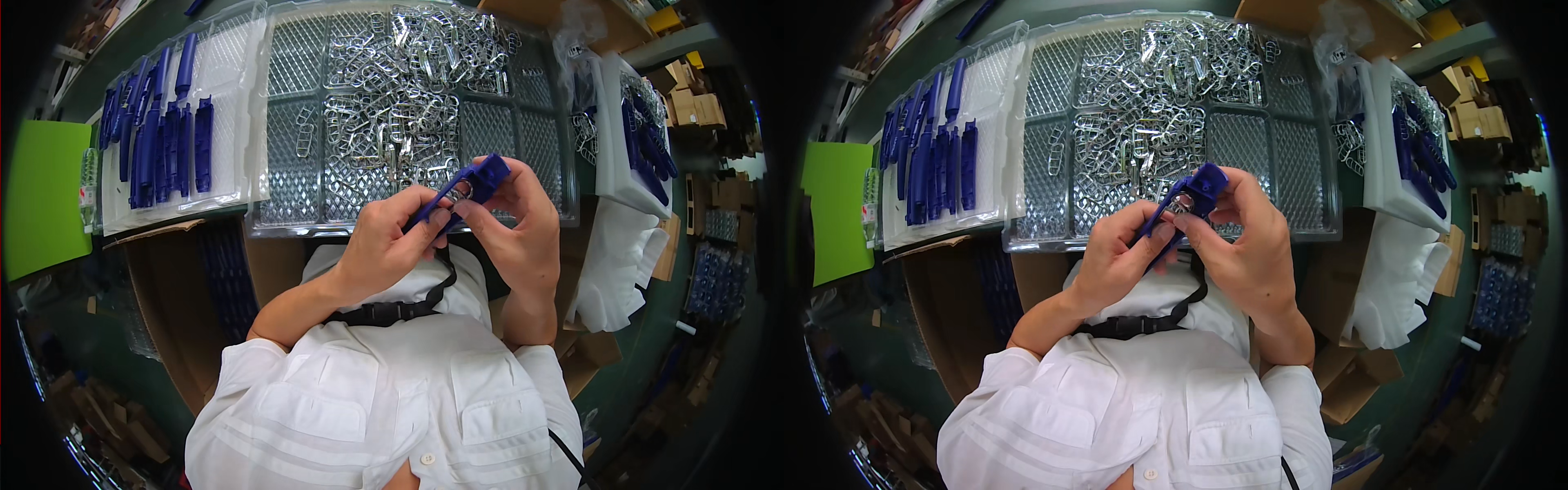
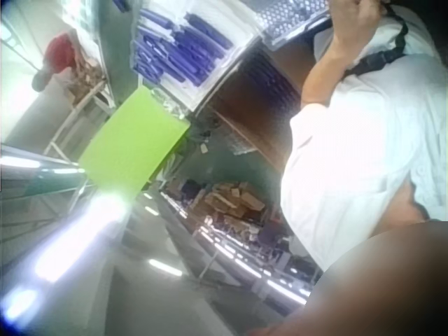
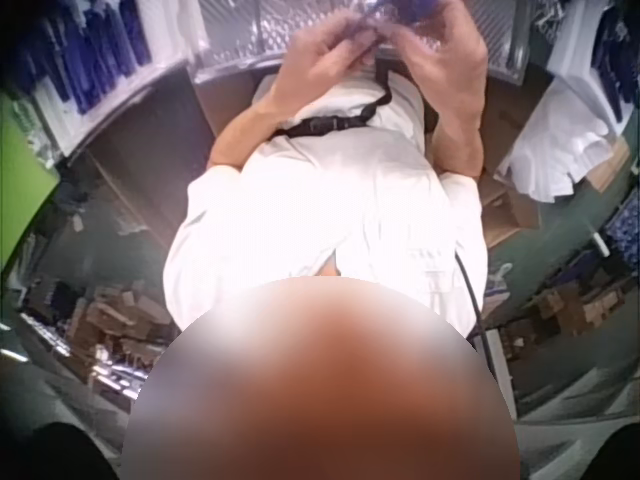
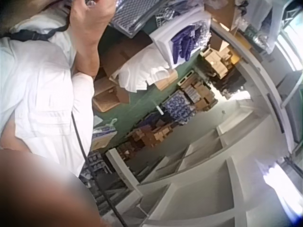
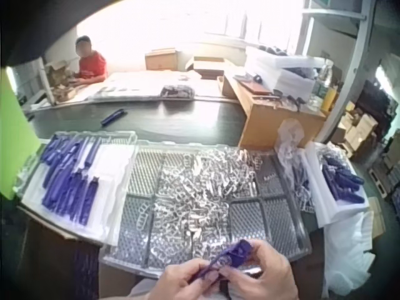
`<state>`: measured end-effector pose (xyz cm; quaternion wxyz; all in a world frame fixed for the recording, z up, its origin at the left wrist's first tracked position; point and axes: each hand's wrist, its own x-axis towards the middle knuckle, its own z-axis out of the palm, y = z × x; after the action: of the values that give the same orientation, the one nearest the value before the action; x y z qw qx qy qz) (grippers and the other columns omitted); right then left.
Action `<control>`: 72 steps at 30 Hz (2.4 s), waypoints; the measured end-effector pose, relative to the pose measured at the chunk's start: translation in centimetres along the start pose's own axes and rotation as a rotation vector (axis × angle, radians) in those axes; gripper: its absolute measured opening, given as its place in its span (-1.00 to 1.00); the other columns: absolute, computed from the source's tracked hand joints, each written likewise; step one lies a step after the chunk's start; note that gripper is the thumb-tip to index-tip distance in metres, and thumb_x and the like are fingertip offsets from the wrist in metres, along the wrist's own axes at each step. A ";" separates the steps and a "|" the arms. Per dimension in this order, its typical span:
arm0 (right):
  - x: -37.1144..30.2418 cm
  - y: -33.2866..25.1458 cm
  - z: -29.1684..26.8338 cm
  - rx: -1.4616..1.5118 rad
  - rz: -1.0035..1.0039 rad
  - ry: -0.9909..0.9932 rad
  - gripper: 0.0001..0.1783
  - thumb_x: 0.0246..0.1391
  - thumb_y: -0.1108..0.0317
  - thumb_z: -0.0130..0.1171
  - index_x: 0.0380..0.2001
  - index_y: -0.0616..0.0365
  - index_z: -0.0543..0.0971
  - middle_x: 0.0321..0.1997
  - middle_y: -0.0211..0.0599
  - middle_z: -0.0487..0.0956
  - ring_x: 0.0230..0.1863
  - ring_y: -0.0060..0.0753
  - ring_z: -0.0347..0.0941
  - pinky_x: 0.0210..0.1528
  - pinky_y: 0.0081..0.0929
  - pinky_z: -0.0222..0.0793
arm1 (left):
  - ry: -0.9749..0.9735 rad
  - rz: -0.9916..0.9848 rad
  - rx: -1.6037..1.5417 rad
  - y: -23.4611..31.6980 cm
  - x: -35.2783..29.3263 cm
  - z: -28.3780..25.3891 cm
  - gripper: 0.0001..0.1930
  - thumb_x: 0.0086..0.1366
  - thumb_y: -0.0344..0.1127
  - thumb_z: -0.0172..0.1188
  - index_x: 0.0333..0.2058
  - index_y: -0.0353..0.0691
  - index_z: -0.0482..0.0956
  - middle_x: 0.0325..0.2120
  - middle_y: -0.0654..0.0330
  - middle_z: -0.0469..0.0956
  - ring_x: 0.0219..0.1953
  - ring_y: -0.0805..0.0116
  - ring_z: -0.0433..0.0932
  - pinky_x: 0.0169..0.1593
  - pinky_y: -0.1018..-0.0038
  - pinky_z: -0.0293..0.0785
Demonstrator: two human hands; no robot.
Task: Manually assemble metal components into a blue plastic electronic device housing.
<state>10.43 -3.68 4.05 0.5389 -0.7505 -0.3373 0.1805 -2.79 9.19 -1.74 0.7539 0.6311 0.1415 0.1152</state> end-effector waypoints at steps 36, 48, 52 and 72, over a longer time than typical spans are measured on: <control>1.4 4.1 -1.8 0.059 -0.754 0.028 -0.62 0.02 0.40 0.52 -0.17 0.03 0.51 -0.22 -0.13 0.74 -0.23 -0.19 0.70 -0.02 -0.06 0.52 | -0.038 0.481 0.465 4.5 -1.4 -3.4 -0.41 0.09 -0.41 0.56 0.12 -0.38 0.59 -0.13 -0.02 0.67 -0.11 0.15 0.70 -0.05 0.38 0.61; 2.6 6.6 -0.9 0.039 -0.720 0.117 -0.47 0.03 0.51 0.48 0.03 0.12 0.46 -0.05 -0.06 0.70 -0.18 -0.22 0.68 0.03 -0.15 0.54 | -0.009 0.552 0.594 4.9 0.7 -3.6 -0.45 0.07 -0.46 0.55 0.07 -0.35 0.62 -0.08 -0.05 0.65 -0.09 0.12 0.69 -0.06 0.34 0.63; 3.2 6.4 -0.6 -0.192 -0.418 0.227 -0.28 -0.01 0.67 0.36 0.26 0.23 0.39 0.18 -0.04 0.58 -0.13 -0.17 0.66 0.00 -0.35 0.56 | 0.077 0.607 0.790 6.7 4.2 -5.9 -0.48 0.08 -0.46 0.51 0.05 -0.30 0.60 -0.12 -0.02 0.65 -0.11 0.02 0.67 -0.04 0.23 0.65; 4.2 6.6 2.2 -0.911 -0.307 -0.108 -0.61 0.02 0.45 0.44 -0.04 0.23 0.64 0.19 -0.07 0.54 0.15 0.03 0.47 0.14 -0.16 0.46 | 1.065 0.925 0.564 12.6 -5.2 -28.6 -0.76 0.43 -0.47 0.21 0.03 -0.35 0.57 -0.11 0.19 0.64 -0.05 0.47 0.56 0.12 0.56 0.43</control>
<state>14.09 -0.46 -2.50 0.1576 -0.8412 -0.5164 -0.0287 -17.83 35.87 6.39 0.2689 0.6539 0.2314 0.6682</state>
